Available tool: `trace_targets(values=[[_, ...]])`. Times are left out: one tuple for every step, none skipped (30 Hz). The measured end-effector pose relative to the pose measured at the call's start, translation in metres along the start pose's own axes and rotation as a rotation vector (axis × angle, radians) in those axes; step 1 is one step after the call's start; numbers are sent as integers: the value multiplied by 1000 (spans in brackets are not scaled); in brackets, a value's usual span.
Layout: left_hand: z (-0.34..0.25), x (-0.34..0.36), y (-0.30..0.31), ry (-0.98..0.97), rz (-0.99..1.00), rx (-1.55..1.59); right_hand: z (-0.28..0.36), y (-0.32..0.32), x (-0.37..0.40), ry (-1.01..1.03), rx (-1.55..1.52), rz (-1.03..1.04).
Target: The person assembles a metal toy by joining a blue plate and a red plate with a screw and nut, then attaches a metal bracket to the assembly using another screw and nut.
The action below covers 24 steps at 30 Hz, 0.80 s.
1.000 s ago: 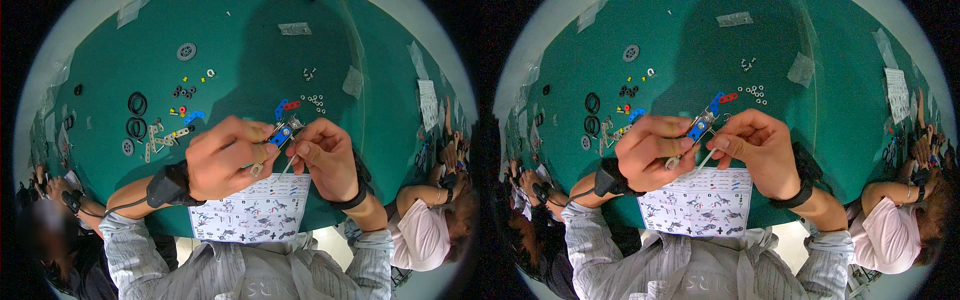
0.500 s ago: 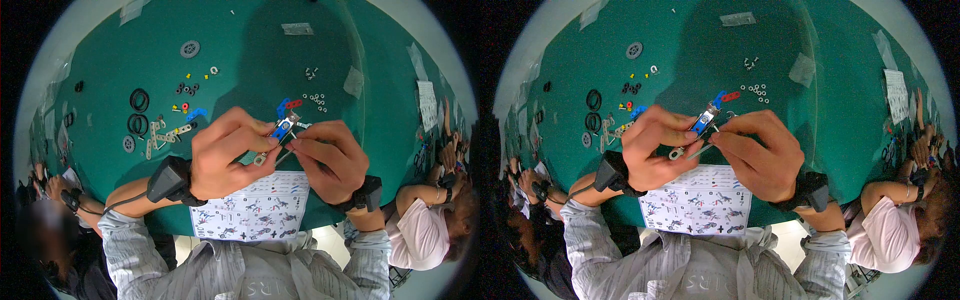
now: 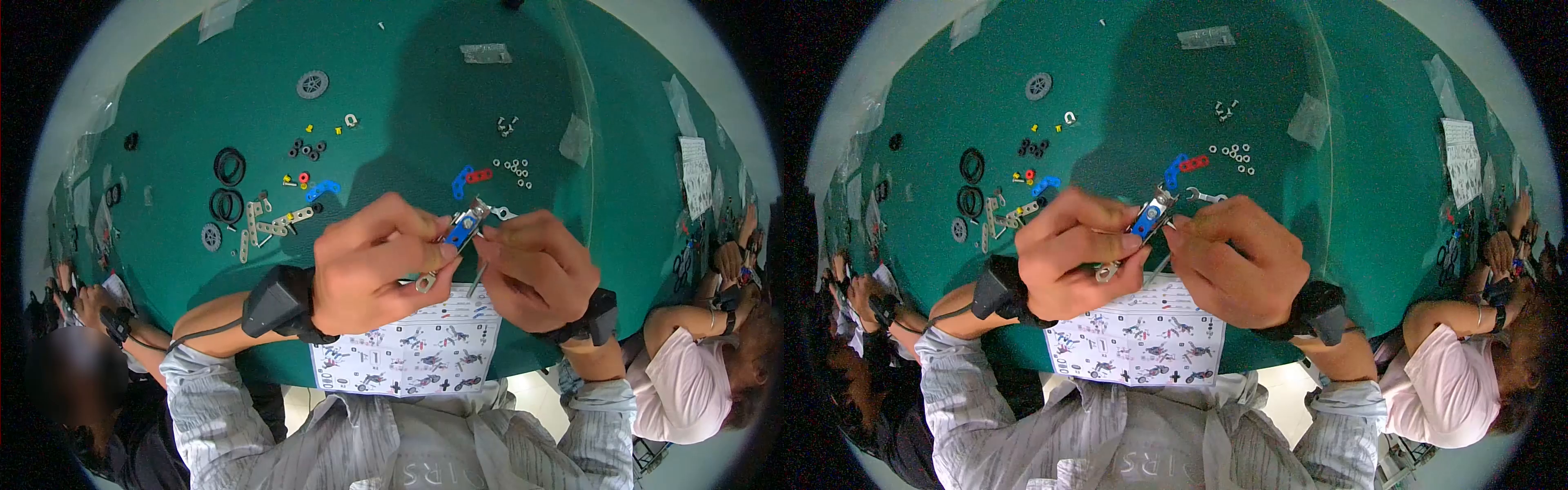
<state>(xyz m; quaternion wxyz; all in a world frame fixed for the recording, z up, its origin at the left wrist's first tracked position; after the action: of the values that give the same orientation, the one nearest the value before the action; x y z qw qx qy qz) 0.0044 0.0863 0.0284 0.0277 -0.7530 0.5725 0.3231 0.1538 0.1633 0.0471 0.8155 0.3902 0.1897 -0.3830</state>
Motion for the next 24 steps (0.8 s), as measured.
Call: trace_targets(values=[[-1, 1, 0, -17, -7, -5, 1, 0, 0, -4, -6, -4], [-2, 1, 0, -28, -2, -11, 2, 0, 1, -4, -10, -4], [-2, 1, 0, -40, 3, -18, 1, -1, 2, -1, -13, -5], [-3, 1, 0, -52, 8, -24, 1, -1, 2, 1, -17, -7], [-3, 1, 1, -54, 6, -27, 1, -2, 2, -4, -12, -8], [-3, 1, 1, -57, 3, -30, 1, -2, 2, -9, -8, -10], [-3, 1, 1, -60, 1, -34, 1, -2, 2, -12, -4, -13], [-2, -1, 2, -16, 1, -29, -1, -3, 2, 2, -3, -5], [-2, -4, 4, 30, 2, -23, -3, -4, 1, 14, -2, 3], [0, -6, 5, 75, 2, -18, -5, -4, 1, 28, -1, 11], [0, -6, 5, 79, 0, -21, -5, -4, 1, 23, -12, 25], [0, -5, 5, 82, -2, -23, -6, -4, 1, 18, -22, 39], [1, -5, 6, 80, -6, -29, -7, -4, 0, 19, -32, 52], [2, -6, 7, 74, 0, -33, -6, -4, -1, 22, 2, 76], [2, -5, 6, 70, 7, -34, -4, -3, -1, 22, 36, 101], [3, -5, 6, 66, 13, -34, -4, -3, -1, 21, 72, 126], [3, -5, 6, 65, 19, -29, -4, -3, 0, 31, 55, 139], [2, -5, 5, 64, 24, -24, -4, -3, 0, 40, 38, 152], [2, -5, 5, 64, 30, -18, -5, -4, 1, 48, 20, 165], [2, -5, 4, 61, 43, 1, -4, -4, 0, 82, 6, 157], [1, -5, 5, 58, 56, 19, -4, -4, 0, 116, -8, 149], [1, -5, 4, 54, 69, 37, -3, -5, 1, 151, -22, 140], [0, -5, 4, 19, 82, 24, -3, -6, 3, 156, -25, 130], [-1, -5, 4, -17, 96, 12, -3, -7, 5, 161, -28, 119]])
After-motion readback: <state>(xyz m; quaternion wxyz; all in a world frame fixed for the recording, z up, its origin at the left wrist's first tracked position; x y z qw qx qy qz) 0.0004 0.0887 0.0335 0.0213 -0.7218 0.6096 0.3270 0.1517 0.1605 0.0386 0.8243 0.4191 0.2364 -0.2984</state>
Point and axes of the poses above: each hand's wrist, its own x-axis away from the middle knuckle, its own y-axis out of the back of the hand, z = x × y, the point moved 6 cm from there along -x, towards the middle knuckle, and after that the axes turned 2 degrees about -y, right-handed, at the moved point
